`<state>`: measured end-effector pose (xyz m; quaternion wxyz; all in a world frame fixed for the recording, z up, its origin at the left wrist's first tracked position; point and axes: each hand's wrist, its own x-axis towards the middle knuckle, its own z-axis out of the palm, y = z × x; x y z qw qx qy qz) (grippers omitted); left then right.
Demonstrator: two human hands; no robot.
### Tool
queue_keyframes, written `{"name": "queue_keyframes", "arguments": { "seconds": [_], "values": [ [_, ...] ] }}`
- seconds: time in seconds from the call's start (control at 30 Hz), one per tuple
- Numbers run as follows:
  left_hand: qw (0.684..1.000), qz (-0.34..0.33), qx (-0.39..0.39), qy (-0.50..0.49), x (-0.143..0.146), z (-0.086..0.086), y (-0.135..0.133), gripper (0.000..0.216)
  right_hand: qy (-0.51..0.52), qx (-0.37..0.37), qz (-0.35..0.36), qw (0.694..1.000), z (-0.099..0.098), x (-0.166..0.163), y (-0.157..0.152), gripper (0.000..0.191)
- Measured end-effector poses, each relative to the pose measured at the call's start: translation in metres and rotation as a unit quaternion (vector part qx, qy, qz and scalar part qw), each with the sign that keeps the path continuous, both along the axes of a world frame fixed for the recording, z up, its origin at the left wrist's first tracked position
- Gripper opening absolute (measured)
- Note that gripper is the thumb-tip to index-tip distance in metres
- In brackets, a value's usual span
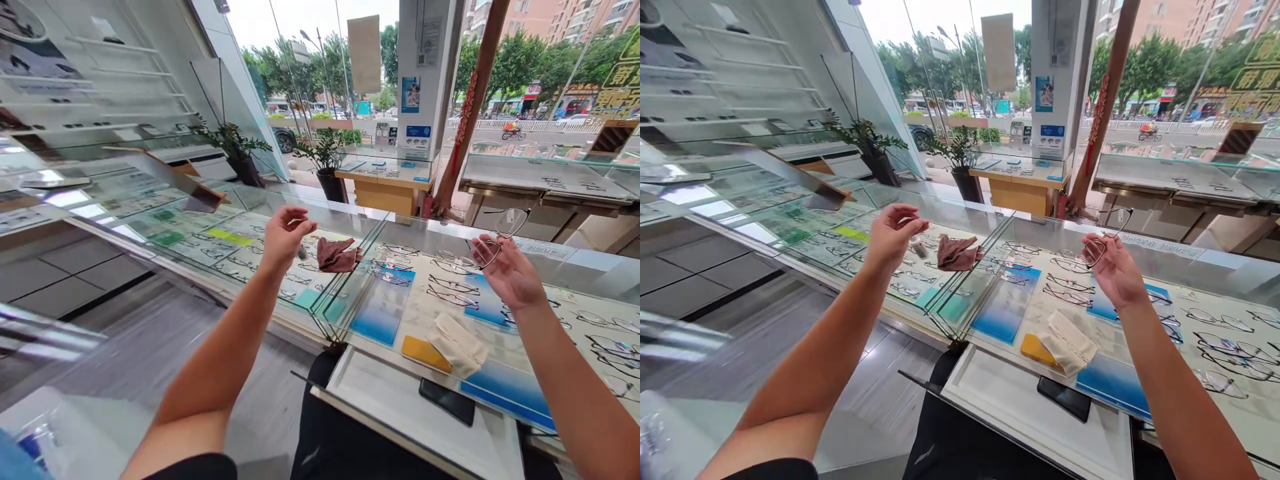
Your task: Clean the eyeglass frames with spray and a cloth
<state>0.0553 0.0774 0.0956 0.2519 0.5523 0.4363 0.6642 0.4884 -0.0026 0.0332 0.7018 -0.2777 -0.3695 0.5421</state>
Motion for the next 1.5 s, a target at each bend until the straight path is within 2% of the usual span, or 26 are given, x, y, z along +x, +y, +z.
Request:
{"name": "queue_keyframes", "arguments": {
  "seconds": [0.13,0.23,0.4,0.5,0.63,0.77,0.87,1.0,1.1,1.23,1.37,1.5],
  "values": [
    [0.99,0.142,-0.024,0.001,-0.053,-0.023,0.005,0.029,0.003,0.003,0.004,1.0,-0.002,0.002,0.002,0.02],
    [0.975,0.206,-0.069,0.054,-0.073,-0.045,0.009,0.031,0.016,0.005,0.011,1.0,-0.003,0.002,0.003,0.021],
    [0.97,0.179,-0.13,0.097,-0.074,-0.075,0.02,0.047,0.027,0.007,0.02,0.999,-0.003,0.004,0.007,0.027],
    [0.967,0.151,-0.172,0.114,-0.07,-0.087,0.028,0.046,0.031,0.018,0.025,0.999,-0.002,0.003,0.007,0.029],
    [0.966,0.145,-0.183,0.114,-0.067,-0.087,0.033,0.032,0.035,0.03,0.019,0.999,-0.001,0.002,0.006,0.032],
    [0.977,0.148,-0.132,0.081,-0.048,-0.065,0.035,0.022,0.03,0.032,0.011,0.999,0.0,-0.002,0.004,0.033],
    [0.991,0.065,-0.103,0.052,-0.011,-0.043,0.038,0.02,0.023,0.028,0.017,0.999,0.001,-0.005,0.003,0.035],
    [0.988,-0.123,-0.09,0.021,0.064,-0.026,0.039,0.027,0.019,0.017,0.021,0.999,-0.001,-0.008,0.003,0.034],
    [0.964,-0.251,-0.086,-0.01,0.123,-0.024,0.037,0.037,0.018,0.003,0.016,1.0,-0.004,-0.008,0.004,0.036],
    [0.909,-0.397,-0.105,-0.078,0.184,-0.034,0.03,0.043,0.015,-0.005,0.012,1.0,-0.007,-0.009,0.003,0.037],
    [0.872,-0.458,-0.136,-0.111,0.212,-0.05,0.021,0.044,-0.008,-0.015,0.013,1.0,-0.007,-0.011,0.0,0.038],
    [0.848,-0.49,-0.17,-0.106,0.21,-0.061,0.011,0.042,-0.031,-0.027,0.007,0.999,-0.005,-0.016,-0.005,0.04]
  ]
}}
